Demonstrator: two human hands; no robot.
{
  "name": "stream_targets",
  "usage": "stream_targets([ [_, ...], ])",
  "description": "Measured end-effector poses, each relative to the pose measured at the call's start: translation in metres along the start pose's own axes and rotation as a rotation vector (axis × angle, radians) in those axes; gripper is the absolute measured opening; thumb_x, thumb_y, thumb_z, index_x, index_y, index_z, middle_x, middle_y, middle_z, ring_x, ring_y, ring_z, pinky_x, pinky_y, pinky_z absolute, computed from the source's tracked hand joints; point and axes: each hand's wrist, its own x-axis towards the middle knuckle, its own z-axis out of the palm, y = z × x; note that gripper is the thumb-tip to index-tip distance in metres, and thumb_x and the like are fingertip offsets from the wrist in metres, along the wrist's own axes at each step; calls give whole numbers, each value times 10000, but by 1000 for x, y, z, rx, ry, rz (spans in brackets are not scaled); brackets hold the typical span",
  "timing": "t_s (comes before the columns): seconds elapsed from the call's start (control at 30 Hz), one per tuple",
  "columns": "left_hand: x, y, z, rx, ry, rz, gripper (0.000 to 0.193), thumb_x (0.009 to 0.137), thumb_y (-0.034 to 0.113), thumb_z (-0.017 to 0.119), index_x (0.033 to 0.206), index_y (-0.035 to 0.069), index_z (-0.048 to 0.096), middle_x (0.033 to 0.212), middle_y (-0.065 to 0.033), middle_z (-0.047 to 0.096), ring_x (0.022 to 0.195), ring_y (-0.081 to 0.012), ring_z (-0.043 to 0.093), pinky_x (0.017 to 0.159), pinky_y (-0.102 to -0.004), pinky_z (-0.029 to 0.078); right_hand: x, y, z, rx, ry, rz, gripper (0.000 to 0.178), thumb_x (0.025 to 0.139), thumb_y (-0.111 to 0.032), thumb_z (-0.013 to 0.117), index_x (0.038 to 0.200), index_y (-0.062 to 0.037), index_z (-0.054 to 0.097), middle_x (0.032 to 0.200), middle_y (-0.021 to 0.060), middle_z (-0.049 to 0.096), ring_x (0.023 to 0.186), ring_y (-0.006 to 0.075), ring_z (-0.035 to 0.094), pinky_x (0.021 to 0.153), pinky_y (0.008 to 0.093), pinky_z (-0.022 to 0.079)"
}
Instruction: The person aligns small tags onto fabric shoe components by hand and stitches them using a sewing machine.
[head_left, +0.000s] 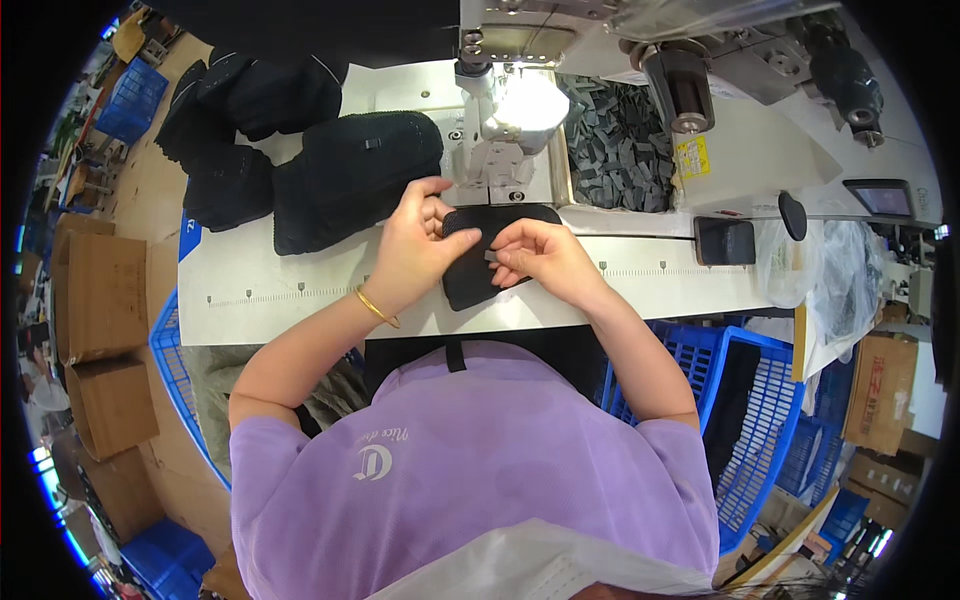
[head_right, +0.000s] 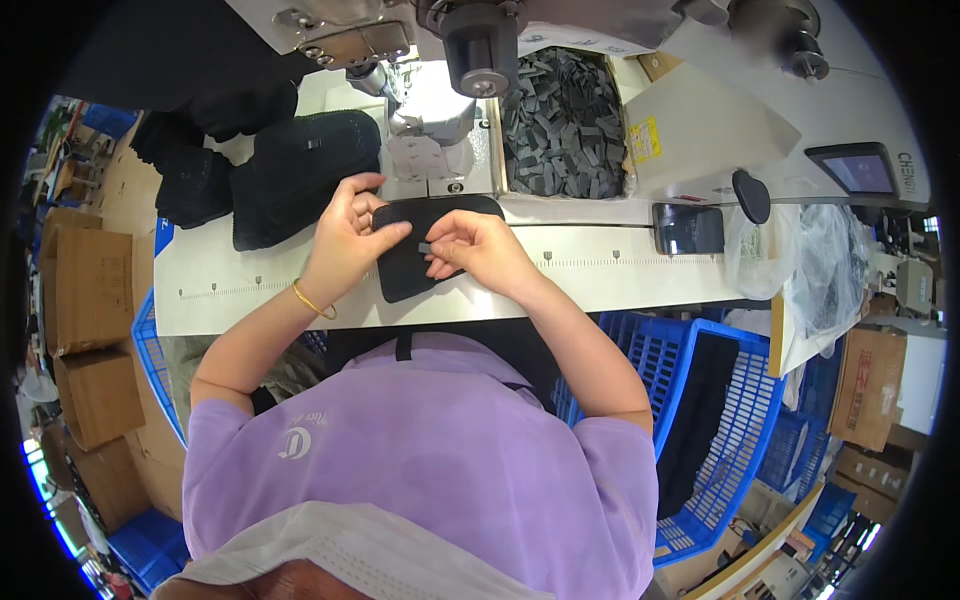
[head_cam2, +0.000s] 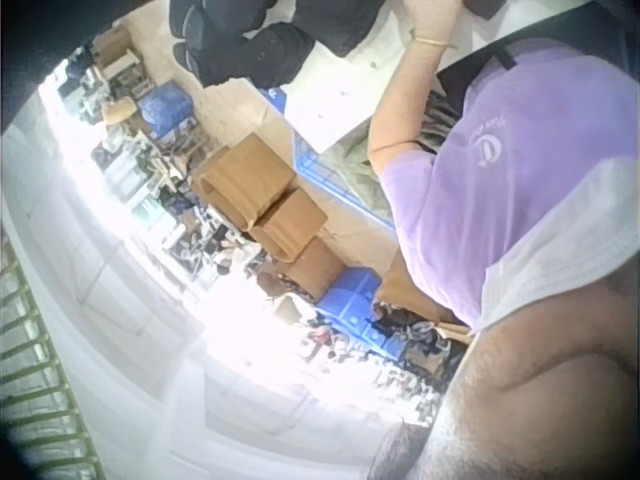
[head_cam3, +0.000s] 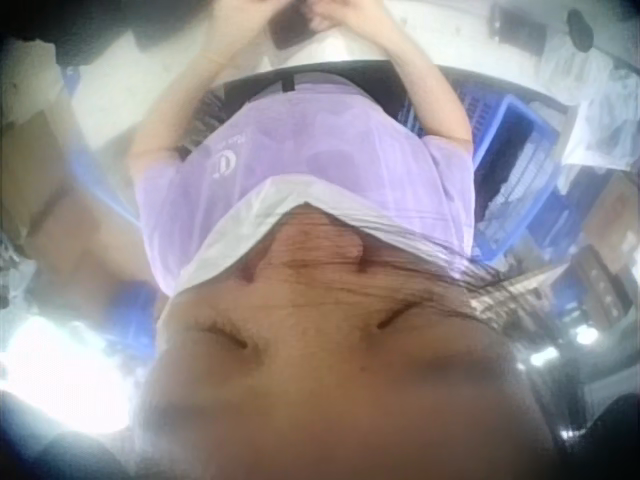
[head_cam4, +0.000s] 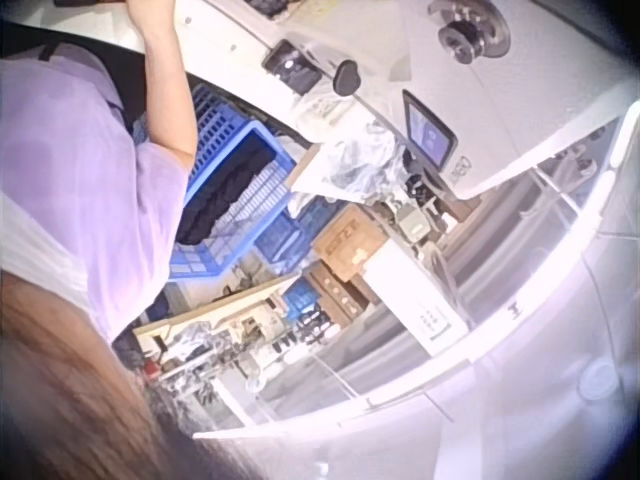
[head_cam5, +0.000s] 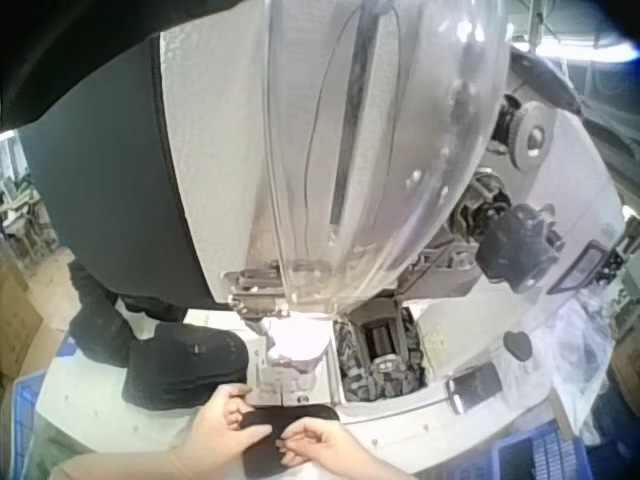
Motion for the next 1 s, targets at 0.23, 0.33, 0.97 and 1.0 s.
stream_targets([
  [0.23, -24, -3, 11, -35, -117, -269, 154, 870, 116, 638, 909, -33, 632, 802, -37, 661, 696, -64, 584, 622, -227, 486, 1, 3, 6, -119, 37, -53, 49, 876, -31, 600, 906, 6, 613, 739, 45, 627, 638, 106, 622, 578, 224, 507],
  [0.33, -25, 8, 12, -56, -98, -241, 162, 862, 110, 645, 939, -31, 640, 846, -45, 675, 730, -70, 600, 645, -233, 498, -2, -4, 15, -141, 103, 12, 124, 839, -18, 622, 960, 7, 614, 800, 68, 627, 647, 109, 615, 558, 236, 503],
  [0.97, 7, 94, -8, -222, -75, -69, 168, 835, 64, 651, 969, -37, 633, 902, -56, 674, 783, -69, 608, 710, -222, 519, -24, -72, 13, 78, 431, -434, 105, 885, -78, 593, 960, -16, 555, 717, -9, 601, 538, 0, 520, 438, 148, 389],
  [1.0, 11, 95, -8, -221, -86, -61, 167, 829, 57, 652, 966, -36, 635, 896, -56, 674, 778, -74, 611, 709, -223, 520, -22, -75, 11, 74, 434, -426, 105, 885, -78, 593, 960, -16, 555, 717, -9, 601, 538, 0, 520, 438, 148, 389],
])
